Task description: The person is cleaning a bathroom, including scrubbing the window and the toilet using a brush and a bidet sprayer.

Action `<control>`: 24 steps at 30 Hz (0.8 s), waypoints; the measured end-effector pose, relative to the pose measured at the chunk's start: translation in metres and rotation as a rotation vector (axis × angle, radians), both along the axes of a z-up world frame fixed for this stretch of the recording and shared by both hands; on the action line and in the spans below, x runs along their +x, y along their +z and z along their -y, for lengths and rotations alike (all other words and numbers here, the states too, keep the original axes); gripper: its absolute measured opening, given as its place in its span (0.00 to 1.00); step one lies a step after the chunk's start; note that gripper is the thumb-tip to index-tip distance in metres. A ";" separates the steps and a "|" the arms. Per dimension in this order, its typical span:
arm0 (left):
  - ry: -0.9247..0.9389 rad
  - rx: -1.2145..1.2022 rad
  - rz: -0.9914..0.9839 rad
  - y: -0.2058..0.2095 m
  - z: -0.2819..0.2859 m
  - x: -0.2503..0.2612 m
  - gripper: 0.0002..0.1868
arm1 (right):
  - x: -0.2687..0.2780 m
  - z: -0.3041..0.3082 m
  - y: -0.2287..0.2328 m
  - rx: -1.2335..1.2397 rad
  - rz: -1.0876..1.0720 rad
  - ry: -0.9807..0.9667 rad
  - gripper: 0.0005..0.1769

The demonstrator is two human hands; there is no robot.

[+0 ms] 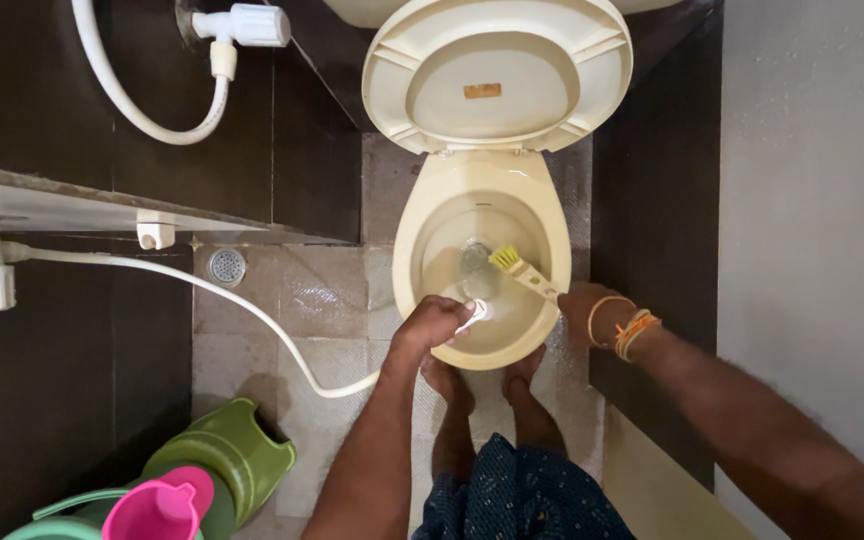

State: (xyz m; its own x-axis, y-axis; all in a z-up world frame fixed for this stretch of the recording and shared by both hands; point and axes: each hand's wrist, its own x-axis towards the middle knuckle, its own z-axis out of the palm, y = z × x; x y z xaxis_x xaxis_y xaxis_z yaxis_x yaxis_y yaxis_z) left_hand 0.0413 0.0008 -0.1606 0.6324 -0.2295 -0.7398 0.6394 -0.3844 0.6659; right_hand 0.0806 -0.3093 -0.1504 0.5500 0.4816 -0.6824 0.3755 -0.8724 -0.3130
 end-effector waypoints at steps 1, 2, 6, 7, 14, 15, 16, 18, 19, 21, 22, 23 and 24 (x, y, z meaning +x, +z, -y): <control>-0.004 0.004 -0.044 -0.001 -0.001 -0.002 0.25 | -0.002 -0.003 0.003 -0.039 -0.011 0.018 0.18; -0.008 0.009 -0.088 -0.002 -0.002 -0.003 0.25 | -0.005 -0.007 0.007 -0.078 -0.021 0.035 0.19; -0.031 0.081 -0.138 0.009 -0.018 -0.013 0.26 | -0.012 -0.015 0.027 -0.148 -0.147 -0.099 0.21; -0.079 0.125 -0.167 0.006 -0.025 -0.015 0.26 | -0.016 -0.013 0.023 -0.088 -0.151 -0.133 0.20; -0.294 0.338 0.036 -0.023 -0.061 -0.035 0.23 | -0.050 -0.012 -0.008 0.140 -0.203 -0.238 0.21; -0.295 0.340 0.035 -0.022 -0.063 -0.037 0.23 | -0.052 -0.016 -0.002 0.142 -0.204 -0.239 0.21; -0.258 0.350 0.033 -0.021 -0.065 -0.039 0.23 | -0.054 -0.021 0.005 0.122 -0.212 -0.246 0.22; -0.222 0.358 0.036 -0.007 -0.061 -0.037 0.22 | -0.059 -0.024 0.012 0.099 -0.215 -0.256 0.22; -0.210 0.441 0.003 0.008 -0.057 -0.037 0.22 | -0.064 -0.024 0.013 0.164 -0.218 -0.302 0.20; -0.198 0.526 -0.026 0.024 -0.053 -0.040 0.23 | -0.073 -0.024 0.007 0.232 -0.218 -0.348 0.21; -0.197 0.560 -0.027 0.025 -0.053 -0.043 0.23 | -0.077 -0.023 0.000 0.285 -0.257 -0.400 0.26; -0.197 0.594 -0.029 0.027 -0.052 -0.046 0.24 | -0.081 -0.022 -0.007 0.339 -0.297 -0.452 0.33; -0.198 0.596 -0.026 0.029 -0.052 -0.048 0.24 | -0.086 -0.022 -0.012 0.341 -0.294 -0.454 0.33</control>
State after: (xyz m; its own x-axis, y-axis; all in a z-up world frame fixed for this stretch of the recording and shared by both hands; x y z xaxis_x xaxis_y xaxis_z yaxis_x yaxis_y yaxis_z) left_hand -0.0067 0.0529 -0.1318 0.6001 0.1164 -0.7914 0.5314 -0.7976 0.2855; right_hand -0.0058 -0.2870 -0.1629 0.5629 0.4616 -0.6856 -0.1519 -0.7576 -0.6347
